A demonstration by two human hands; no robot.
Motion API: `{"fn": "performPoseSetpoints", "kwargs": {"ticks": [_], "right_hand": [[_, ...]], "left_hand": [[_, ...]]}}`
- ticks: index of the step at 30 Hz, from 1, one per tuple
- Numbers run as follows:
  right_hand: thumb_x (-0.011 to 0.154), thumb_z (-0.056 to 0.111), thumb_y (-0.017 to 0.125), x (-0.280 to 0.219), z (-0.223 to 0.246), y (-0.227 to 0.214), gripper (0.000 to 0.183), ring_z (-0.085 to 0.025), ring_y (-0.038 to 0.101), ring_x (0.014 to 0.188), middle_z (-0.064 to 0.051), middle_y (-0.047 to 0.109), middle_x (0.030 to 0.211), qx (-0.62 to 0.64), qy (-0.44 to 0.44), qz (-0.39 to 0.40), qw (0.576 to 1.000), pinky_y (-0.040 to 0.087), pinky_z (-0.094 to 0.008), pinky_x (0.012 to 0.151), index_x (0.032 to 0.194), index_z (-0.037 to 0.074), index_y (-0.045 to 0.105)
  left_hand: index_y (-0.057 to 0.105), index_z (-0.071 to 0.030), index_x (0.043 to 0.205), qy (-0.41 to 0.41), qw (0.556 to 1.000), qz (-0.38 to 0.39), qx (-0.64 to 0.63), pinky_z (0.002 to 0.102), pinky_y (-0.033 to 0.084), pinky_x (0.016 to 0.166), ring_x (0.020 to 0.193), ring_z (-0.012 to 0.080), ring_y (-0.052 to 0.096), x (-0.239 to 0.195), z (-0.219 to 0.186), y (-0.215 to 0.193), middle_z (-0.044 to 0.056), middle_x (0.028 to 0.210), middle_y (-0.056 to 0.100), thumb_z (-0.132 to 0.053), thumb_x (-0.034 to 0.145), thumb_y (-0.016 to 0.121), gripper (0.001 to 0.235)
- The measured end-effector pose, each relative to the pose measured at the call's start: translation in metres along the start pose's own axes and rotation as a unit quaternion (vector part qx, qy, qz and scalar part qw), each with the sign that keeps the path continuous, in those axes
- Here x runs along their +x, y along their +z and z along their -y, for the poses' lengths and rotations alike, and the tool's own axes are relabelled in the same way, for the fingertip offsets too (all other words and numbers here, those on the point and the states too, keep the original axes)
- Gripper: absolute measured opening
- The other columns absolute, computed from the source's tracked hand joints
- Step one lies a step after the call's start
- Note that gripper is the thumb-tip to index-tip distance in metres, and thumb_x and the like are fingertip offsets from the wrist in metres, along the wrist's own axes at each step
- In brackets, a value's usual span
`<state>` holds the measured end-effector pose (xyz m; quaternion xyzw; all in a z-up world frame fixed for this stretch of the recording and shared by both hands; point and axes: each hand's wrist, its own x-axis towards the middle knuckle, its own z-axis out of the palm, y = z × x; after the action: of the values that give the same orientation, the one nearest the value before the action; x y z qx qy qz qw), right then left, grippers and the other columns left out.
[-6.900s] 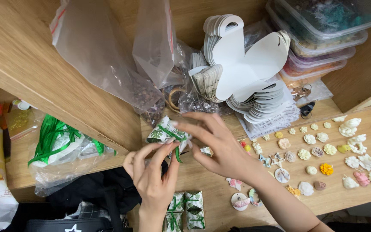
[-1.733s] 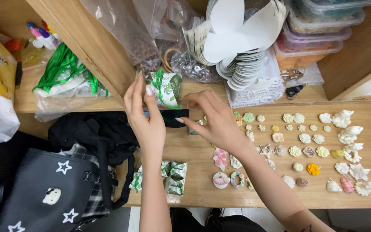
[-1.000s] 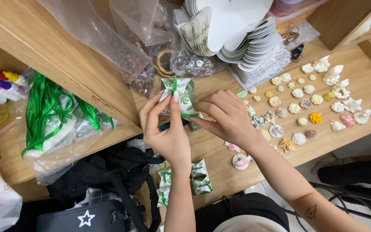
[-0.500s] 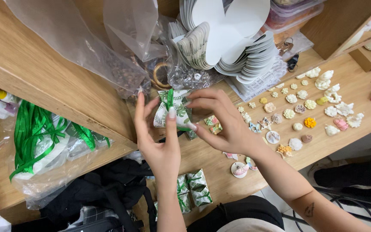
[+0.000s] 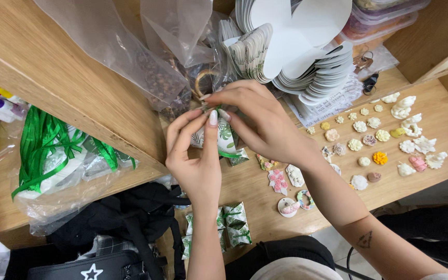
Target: The person ties a green ribbon around a small, leaf-patterned wrapped package. They wrap the ribbon around the package multiple times, pull it tight, and tie a knot to secure it. The finished package is placed on the table with other similar items.
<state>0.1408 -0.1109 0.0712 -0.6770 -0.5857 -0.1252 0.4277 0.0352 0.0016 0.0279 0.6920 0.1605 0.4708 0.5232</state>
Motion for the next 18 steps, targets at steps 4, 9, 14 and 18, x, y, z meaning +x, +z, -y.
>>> {"fn": "performPoseSetpoints", "kwargs": {"ticks": [4,9,14,18], "right_hand": [[0.096,-0.001,0.067,-0.002,-0.002,0.003,0.039,-0.029,0.058,0.124,-0.008,0.068,0.126,-0.011,0.008,-0.017,1.000,0.050,-0.040,0.107,0.135,0.003,0.061],[0.095,-0.001,0.068,-0.015,0.009,0.008,0.041,-0.031,0.059,0.129,-0.013,0.062,0.137,-0.033,0.007,-0.065,0.997,0.048,-0.043,0.111,0.134,0.003,0.059],[0.092,-0.001,0.067,-0.020,0.014,0.013,0.043,-0.035,0.060,0.133,-0.015,0.058,0.144,-0.069,-0.032,-0.063,0.995,0.049,-0.046,0.113,0.134,0.005,0.060],[0.092,-0.004,0.063,-0.010,0.003,0.013,0.044,-0.032,0.062,0.132,-0.013,0.060,0.143,-0.073,-0.041,-0.025,0.996,0.050,-0.046,0.114,0.135,0.005,0.060]], "left_hand": [[0.076,0.000,0.103,-0.023,0.999,-0.007,-0.040,0.029,0.053,0.097,0.108,0.0147,0.066,0.001,0.004,-0.001,0.006,0.116,0.069,-0.010,0.097,0.075,0.012],[0.072,0.001,0.103,-0.047,0.992,-0.026,-0.111,0.029,0.053,0.098,0.109,0.0144,0.066,-0.003,0.005,-0.002,0.007,0.116,0.069,-0.007,0.101,0.070,0.008],[0.070,0.002,0.107,0.016,0.999,-0.049,-0.019,0.032,0.058,0.095,0.111,0.0188,0.068,-0.009,0.005,-0.002,0.009,0.117,0.066,-0.001,0.100,0.068,0.009],[0.068,0.005,0.107,0.161,0.973,-0.071,0.149,0.037,0.056,0.097,0.114,0.0253,0.071,-0.015,0.005,-0.008,0.011,0.114,0.066,0.003,0.099,0.071,0.009]]}}
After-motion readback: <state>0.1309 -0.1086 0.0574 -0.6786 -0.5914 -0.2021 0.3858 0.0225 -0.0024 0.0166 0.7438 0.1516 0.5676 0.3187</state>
